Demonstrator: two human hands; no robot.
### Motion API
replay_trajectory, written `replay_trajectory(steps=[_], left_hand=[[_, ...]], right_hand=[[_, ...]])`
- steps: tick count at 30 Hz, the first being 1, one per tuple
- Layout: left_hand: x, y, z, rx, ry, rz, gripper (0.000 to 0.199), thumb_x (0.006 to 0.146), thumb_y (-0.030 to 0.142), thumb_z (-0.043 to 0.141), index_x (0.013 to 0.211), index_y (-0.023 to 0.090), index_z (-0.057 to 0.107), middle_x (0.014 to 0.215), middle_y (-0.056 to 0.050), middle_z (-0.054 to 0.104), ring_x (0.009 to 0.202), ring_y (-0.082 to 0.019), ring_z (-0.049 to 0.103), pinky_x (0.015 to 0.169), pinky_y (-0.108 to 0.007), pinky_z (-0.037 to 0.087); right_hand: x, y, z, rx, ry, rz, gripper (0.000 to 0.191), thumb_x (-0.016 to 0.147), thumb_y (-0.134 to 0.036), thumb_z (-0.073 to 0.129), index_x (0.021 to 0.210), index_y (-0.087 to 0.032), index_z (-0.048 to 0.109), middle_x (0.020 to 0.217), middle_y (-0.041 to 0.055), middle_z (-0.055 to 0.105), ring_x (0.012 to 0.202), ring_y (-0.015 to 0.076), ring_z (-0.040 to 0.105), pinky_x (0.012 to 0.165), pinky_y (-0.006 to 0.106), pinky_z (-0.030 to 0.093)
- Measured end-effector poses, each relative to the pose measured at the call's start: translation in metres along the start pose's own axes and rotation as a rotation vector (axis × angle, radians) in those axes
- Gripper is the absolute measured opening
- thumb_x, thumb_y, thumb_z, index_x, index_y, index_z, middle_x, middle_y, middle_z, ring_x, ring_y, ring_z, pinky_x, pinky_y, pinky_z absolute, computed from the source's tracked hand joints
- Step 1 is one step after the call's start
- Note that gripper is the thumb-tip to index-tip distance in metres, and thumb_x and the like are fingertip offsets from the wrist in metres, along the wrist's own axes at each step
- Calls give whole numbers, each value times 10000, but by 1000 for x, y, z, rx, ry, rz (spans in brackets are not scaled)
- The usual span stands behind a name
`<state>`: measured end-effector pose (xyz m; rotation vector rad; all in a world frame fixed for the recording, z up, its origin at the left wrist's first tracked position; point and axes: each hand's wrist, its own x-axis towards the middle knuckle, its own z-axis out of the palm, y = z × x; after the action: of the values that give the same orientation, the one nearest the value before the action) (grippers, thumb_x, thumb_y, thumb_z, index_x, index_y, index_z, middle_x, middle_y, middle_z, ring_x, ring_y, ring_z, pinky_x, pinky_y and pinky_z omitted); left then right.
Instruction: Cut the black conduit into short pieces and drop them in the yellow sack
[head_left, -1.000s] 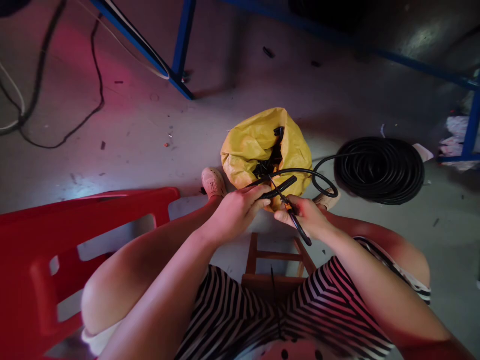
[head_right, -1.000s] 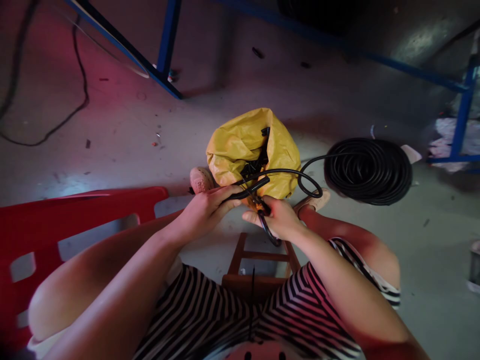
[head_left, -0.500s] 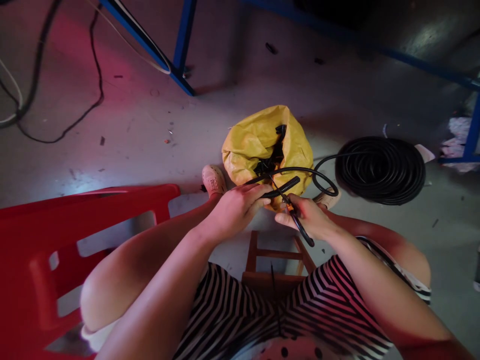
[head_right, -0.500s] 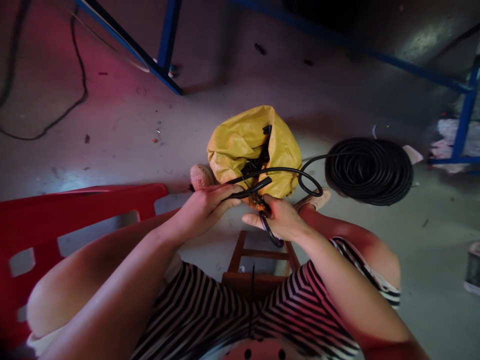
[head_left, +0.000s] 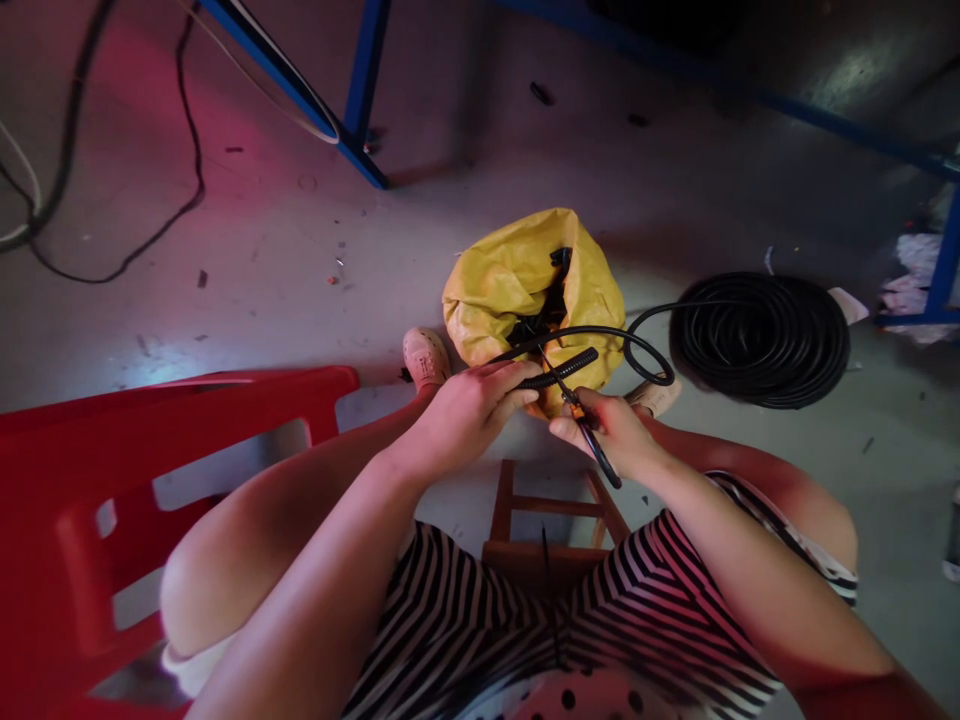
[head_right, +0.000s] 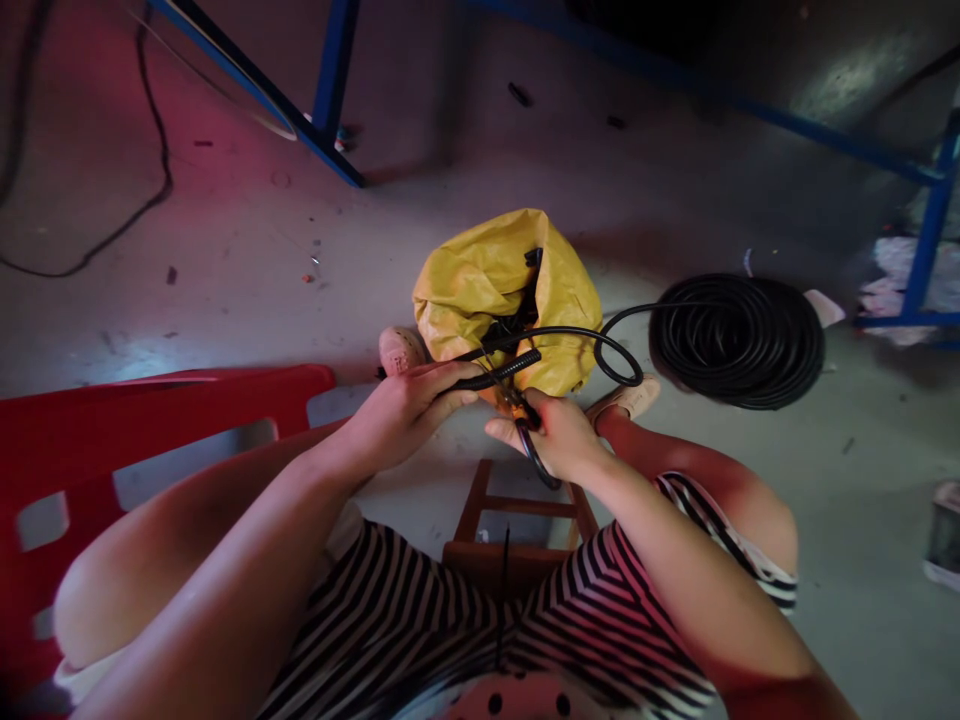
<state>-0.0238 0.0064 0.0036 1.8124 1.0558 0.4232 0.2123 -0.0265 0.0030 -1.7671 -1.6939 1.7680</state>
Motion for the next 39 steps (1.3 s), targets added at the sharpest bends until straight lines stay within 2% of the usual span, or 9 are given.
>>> replay_trajectory(steps=[5, 13, 18, 29, 36, 39], left_hand=[[0, -3, 0, 18, -6, -41, 319, 1064, 302, 479, 1304, 178, 649, 1229, -103, 761, 1133, -262, 728, 1013, -404, 573], [-2, -11, 5, -57, -15, -117, 346, 1063, 331, 489, 1328, 171, 644, 1240, -109, 757, 1134, -258, 720, 1061, -422, 546], [-4, -17, 8, -95, -2, -115, 312, 1061, 322, 490, 1287, 188, 658, 1229, -97, 759, 1116, -240, 722, 1028, -397, 556], [-8, -25, 11, -72, 30, -143, 313, 1043, 315, 505, 1278, 188, 669, 1239, -106, 767, 1111, -252, 735, 1005, -411, 573], [-9, -26, 10, -59, 31, -169, 298, 1041, 317, 503, 1243, 189, 681, 1214, -107, 775, 1089, -252, 738, 975, -403, 581], [-9, -28, 11, -54, 18, -178, 308, 1038, 324, 509, 1249, 177, 679, 1187, -105, 779, 1072, -249, 739, 991, -407, 575]], right_hand=[[2, 1, 1, -96, 51, -2, 603, 828, -792, 618, 785, -191, 602, 705, 27, 618, 664, 170, 547, 604, 259, 329], [6, 6, 5, -103, 58, -4, 604, 830, -782, 612, 694, -196, 569, 655, 22, 591, 647, 169, 538, 585, 258, 317], [11, 12, 7, -140, 42, -25, 586, 858, -751, 595, 700, -187, 590, 640, 13, 565, 635, 165, 522, 586, 256, 332], [15, 9, 8, -107, -18, -43, 568, 873, -731, 609, 793, -175, 691, 746, 46, 670, 744, 219, 621, 661, 271, 401], [16, 9, 10, -144, -15, -24, 628, 838, -802, 585, 661, -201, 555, 613, 4, 516, 627, 167, 495, 576, 254, 314], [17, 9, 9, -173, -17, -23, 626, 837, -798, 590, 636, -209, 525, 596, 5, 510, 615, 165, 485, 564, 257, 299]])
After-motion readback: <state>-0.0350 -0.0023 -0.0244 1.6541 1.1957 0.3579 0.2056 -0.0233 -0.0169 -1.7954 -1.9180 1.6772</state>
